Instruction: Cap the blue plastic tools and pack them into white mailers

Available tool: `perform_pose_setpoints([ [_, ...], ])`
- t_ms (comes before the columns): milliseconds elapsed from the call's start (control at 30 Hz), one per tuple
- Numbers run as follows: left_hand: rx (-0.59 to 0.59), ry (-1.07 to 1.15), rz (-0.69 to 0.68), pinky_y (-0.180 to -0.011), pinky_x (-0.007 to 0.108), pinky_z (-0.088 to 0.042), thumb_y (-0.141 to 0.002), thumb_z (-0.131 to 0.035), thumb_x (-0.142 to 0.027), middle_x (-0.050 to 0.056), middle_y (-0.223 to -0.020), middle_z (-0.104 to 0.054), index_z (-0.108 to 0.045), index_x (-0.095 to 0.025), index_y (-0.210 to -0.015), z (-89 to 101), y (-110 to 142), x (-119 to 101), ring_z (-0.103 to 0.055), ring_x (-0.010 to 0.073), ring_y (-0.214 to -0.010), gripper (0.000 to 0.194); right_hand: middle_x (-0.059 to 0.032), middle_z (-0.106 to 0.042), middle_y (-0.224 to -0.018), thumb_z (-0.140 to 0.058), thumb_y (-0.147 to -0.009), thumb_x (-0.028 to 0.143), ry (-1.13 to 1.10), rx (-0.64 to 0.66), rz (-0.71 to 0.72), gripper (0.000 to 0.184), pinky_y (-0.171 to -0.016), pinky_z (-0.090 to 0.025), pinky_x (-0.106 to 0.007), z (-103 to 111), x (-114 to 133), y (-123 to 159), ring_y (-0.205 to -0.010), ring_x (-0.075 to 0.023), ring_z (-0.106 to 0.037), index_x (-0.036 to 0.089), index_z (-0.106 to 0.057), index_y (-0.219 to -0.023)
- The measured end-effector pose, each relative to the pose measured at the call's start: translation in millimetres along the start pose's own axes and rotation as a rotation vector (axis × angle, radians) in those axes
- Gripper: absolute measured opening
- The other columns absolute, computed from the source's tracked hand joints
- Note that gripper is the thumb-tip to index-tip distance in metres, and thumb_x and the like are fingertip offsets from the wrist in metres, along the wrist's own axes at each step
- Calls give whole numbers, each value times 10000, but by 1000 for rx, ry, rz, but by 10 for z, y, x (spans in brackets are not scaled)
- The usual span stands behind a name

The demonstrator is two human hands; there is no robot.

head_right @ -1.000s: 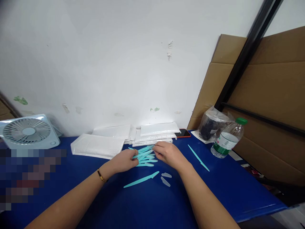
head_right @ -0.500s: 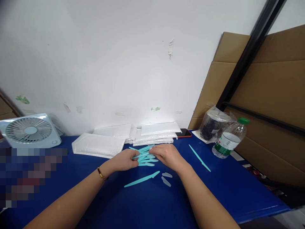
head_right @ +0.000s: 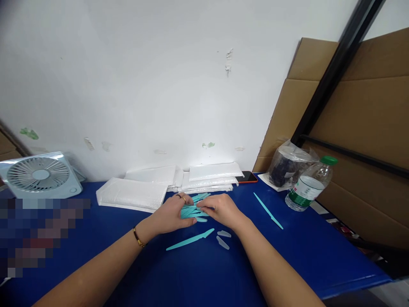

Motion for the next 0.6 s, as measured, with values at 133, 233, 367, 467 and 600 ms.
perform_pose_setpoints([
  [133,-55,-195,-50,-994,422,-258,-593,-635,-662,103,-1293,-436,-430,-222,-1248,-98,-9,99,-333,300,-1209,816,-60,-667,-1028,-581,-815,379,-33,53,-33,305,-829,-459,-308,-73,-103,-32,-963,-199,-595,230,-637,-1075],
  [233,-28,-246,-53,-967,410,-288,-707,-558,-637,106,-1258,-473,-396,-214,-1293,-186,-27,202,-381,277,-1172,741,-114,-499,-1283,-695,-641,538,16,91,-26,749,-957,-378,-400,-142,-121,-59,-1175,-278,-439,224,-474,-1285],
  [367,-44,-272,-78,-911,364,-331,-824,-506,-507,56,-1168,-534,-461,-261,-1238,-214,-75,264,-445,233,-1096,484,-111,-460,-1307,-601,-743,540,115,135,-43,668,-984,-332,-425,-230,-186,-82,-1192,-278,-400,240,-430,-1314],
  [467,-77,-296,-60,-897,352,-338,-883,-448,-405,39,-1129,-554,-493,-270,-1201,-209,-115,297,-466,215,-1068,349,-84,-555,-1153,-502,-857,429,177,102,-52,416,-929,-373,-391,-260,-241,-101,-1083,-239,-464,251,-511,-1233],
  [600,-128,-298,-43,-936,365,-325,-888,-424,-394,67,-1209,-515,-431,-245,-1275,-204,-127,298,-425,233,-1135,414,-94,-546,-1153,-502,-859,413,234,40,-97,413,-928,-364,-408,-207,-254,-108,-1089,-252,-447,242,-505,-1234],
])
Point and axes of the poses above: each hand's wrist, its own y-axis away from the middle knuckle, its own z-axis out of the back of the hand, x = y × z, the point moved 2 cm from there along -y, towards the middle knuckle
